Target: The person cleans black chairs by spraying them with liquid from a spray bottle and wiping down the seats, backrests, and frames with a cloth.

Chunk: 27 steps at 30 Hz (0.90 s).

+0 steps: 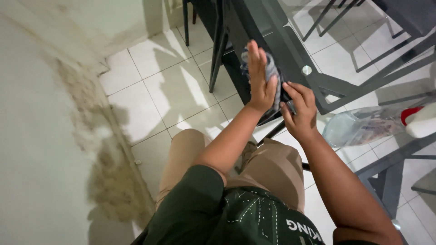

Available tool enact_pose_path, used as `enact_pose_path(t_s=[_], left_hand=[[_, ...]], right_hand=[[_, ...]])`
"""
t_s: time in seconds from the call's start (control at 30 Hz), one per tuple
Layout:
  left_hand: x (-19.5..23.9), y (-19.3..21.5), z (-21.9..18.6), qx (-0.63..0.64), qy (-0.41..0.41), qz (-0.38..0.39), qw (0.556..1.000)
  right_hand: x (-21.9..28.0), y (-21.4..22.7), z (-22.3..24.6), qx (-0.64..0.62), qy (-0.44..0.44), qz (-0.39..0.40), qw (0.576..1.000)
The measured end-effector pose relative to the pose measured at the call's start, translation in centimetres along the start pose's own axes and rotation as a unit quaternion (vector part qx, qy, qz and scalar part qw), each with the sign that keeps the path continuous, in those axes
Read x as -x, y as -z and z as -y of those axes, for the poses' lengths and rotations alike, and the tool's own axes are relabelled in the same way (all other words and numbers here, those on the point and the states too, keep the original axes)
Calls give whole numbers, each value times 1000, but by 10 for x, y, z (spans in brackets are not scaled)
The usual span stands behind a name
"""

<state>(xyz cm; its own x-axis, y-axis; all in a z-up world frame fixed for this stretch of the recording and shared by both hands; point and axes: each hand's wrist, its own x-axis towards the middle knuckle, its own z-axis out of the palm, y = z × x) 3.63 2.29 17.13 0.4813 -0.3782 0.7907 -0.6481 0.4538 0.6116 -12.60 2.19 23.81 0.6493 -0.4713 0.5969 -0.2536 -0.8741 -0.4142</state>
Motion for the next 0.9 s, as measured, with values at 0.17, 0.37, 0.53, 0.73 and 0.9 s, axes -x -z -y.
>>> enact_pose_path(t_s=[0.17, 0.37, 0.53, 0.73, 0.9], left_hand=[[65, -11, 43, -25, 117, 4, 993], [65, -22, 52, 106, 374, -33, 921], [1, -22, 20, 12, 236, -41, 971], [1, 0, 39, 0, 65, -34, 997], [29, -17, 61, 64, 267, -87, 958]], right_hand=[[0, -2, 0, -11, -14, 0, 1000], [-1, -2, 2, -17, -10, 0, 1000], [1, -1, 3, -21, -24, 7, 999], [0, -3, 0, -14, -25, 8, 1000], [1, -5, -3, -14, -18, 3, 1000]])
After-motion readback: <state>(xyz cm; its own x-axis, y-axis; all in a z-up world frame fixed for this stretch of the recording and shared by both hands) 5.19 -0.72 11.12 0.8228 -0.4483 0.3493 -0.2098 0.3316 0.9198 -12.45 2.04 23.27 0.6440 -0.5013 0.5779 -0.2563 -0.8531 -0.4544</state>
